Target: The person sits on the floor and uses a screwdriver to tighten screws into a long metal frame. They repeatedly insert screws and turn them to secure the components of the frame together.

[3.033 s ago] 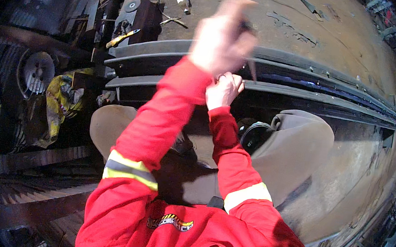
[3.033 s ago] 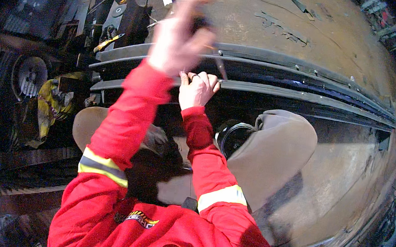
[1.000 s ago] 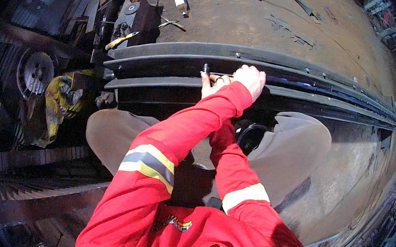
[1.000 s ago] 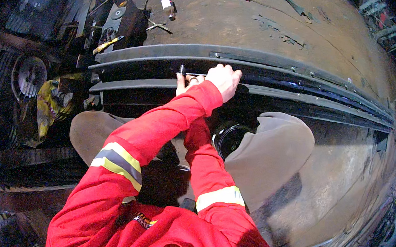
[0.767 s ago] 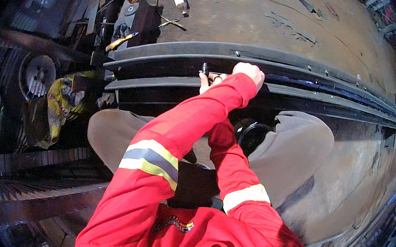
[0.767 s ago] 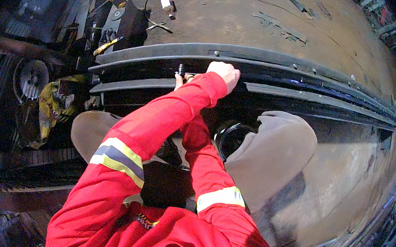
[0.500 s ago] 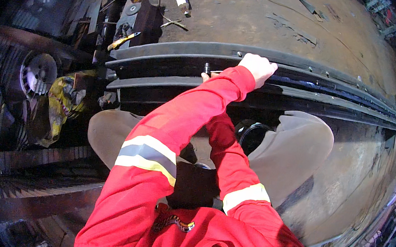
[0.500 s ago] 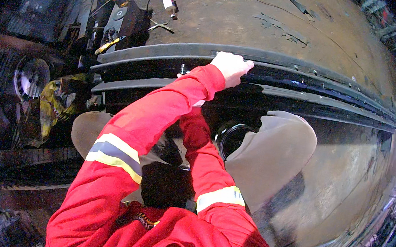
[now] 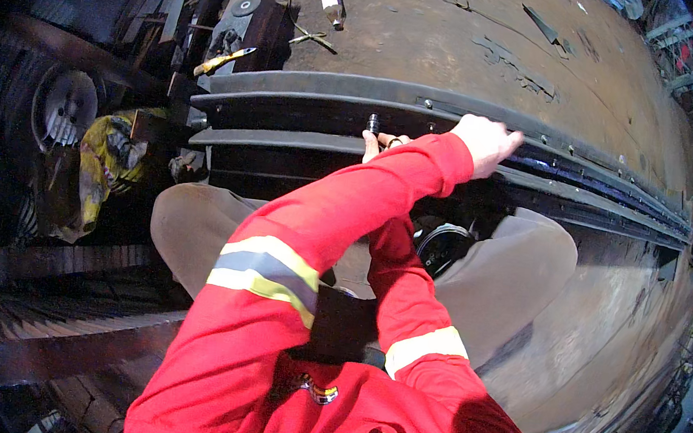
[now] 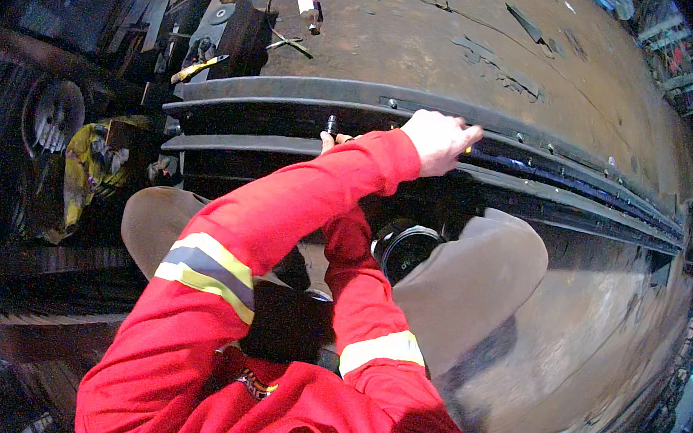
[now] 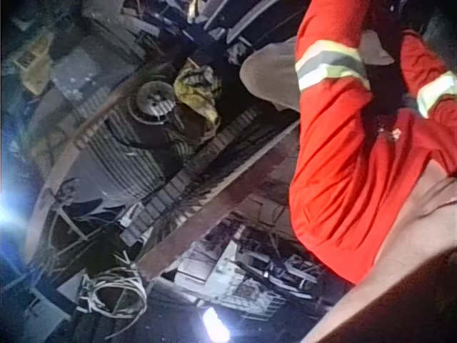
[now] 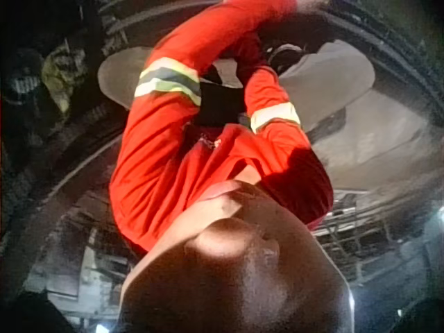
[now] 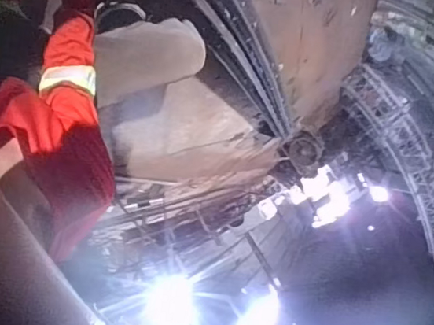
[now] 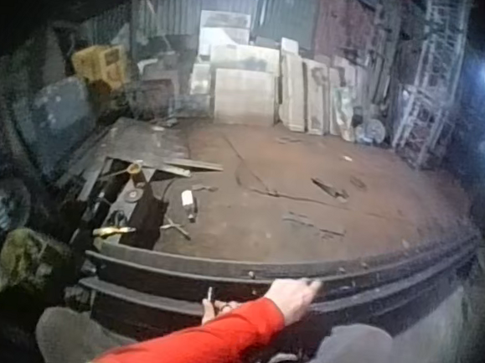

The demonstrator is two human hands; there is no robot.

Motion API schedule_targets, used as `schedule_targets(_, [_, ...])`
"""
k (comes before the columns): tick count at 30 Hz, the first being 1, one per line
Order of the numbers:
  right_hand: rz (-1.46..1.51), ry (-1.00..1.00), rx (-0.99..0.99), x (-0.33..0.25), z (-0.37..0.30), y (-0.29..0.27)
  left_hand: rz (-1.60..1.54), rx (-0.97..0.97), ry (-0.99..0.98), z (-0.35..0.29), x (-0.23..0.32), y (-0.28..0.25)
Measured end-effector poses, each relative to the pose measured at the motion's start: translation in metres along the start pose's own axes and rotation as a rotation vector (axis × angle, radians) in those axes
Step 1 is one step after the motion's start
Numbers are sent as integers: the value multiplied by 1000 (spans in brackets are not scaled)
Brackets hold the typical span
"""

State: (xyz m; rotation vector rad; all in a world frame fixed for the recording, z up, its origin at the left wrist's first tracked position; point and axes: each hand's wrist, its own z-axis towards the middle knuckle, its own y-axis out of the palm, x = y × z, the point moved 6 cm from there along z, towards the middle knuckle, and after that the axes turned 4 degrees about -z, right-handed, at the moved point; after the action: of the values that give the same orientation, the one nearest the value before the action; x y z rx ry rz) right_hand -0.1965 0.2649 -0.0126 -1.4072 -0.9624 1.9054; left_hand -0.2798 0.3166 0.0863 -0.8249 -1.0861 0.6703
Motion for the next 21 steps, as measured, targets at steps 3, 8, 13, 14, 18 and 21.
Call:
schedule_targets(3, [-98,-43,66,12,3,-20,-401,551,157,-30,18,-93])
schedule_targets(8, [121,-60,123,1,1,-11,-1036,1109,-595,-189,-141,-148])
schedule_targets(13, [62,-47,108,6,5,-14,-977,1253,-863,-250,-201,-95])
schedule_targets(14, [65,-45,104,6,5,-14,-941,1227,-882,-251,-200,-89])
schedule_targets(18, [75,-50,111,7,4,-13,-964,1230,-944,-254,-207,-77])
schedule_targets(21, [88,-60,122,6,5,-14,-1036,1237,-949,-253,-210,-69])
